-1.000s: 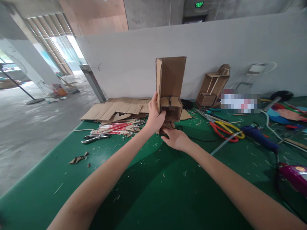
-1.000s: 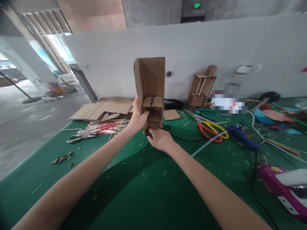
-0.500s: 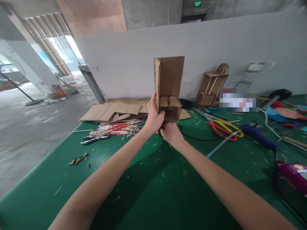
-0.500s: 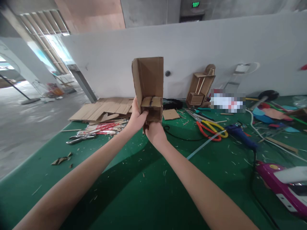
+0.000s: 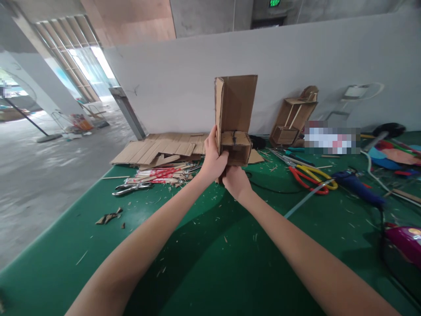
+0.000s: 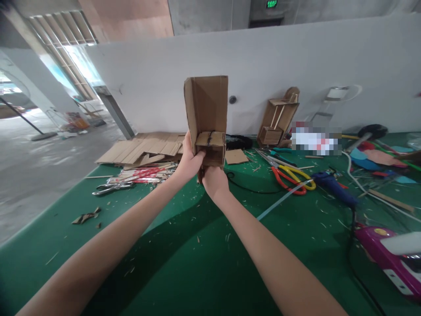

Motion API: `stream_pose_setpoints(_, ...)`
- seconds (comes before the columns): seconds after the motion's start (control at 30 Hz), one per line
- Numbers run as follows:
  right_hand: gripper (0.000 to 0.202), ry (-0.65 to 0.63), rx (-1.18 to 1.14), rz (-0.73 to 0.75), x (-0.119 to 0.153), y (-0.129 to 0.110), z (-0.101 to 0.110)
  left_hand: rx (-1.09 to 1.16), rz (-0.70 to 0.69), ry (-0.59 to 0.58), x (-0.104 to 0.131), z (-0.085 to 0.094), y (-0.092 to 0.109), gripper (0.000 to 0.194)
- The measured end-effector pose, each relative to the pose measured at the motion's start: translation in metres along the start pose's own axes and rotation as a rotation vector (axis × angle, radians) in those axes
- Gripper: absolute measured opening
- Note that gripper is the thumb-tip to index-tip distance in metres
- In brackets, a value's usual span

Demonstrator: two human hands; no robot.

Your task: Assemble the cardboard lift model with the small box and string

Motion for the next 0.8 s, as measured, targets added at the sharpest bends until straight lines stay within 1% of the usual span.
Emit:
stream_pose_setpoints(0.3, 0.033, 0.011, -0.006, -0.025, 0.0018, 0.0023, -0.0008, -0.031, 0.017, -0.018, 0.0003, -0.0011, 0.0015, 0.074)
stream_pose_setpoints(0.5, 0.033, 0.026, 0.002, -0.011, 0.0034, 0.0005, 0.0004, 0.0, 0.021, -0.003, 0.0007, -0.0005, -0.0013, 0.075)
stream_pose_setpoints(0.7, 0.035, 0.025, 0.023, -0.007, 0.0037, -0.0012, -0.0003, -0.018, -0.018, 0.001, 0.0, -0.0004, -0.0014, 0.075)
stream_pose_setpoints(0.8, 0.035, 0.025, 0.03, 0.001, 0.0028, -0.0016, -0.0016, -0.032, 0.0, -0.003, 0.0001, -0.0003, -0.0019, 0.074)
Point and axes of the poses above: each hand's wrist, its own x-axis away from the middle knuckle, its own z-axis out of the back of the hand, y = z × x, the point moved 9 cm from there along -x, towards the middle knuckle, and after that the axes turned 10 degrees about -z, right-handed, at the moved point
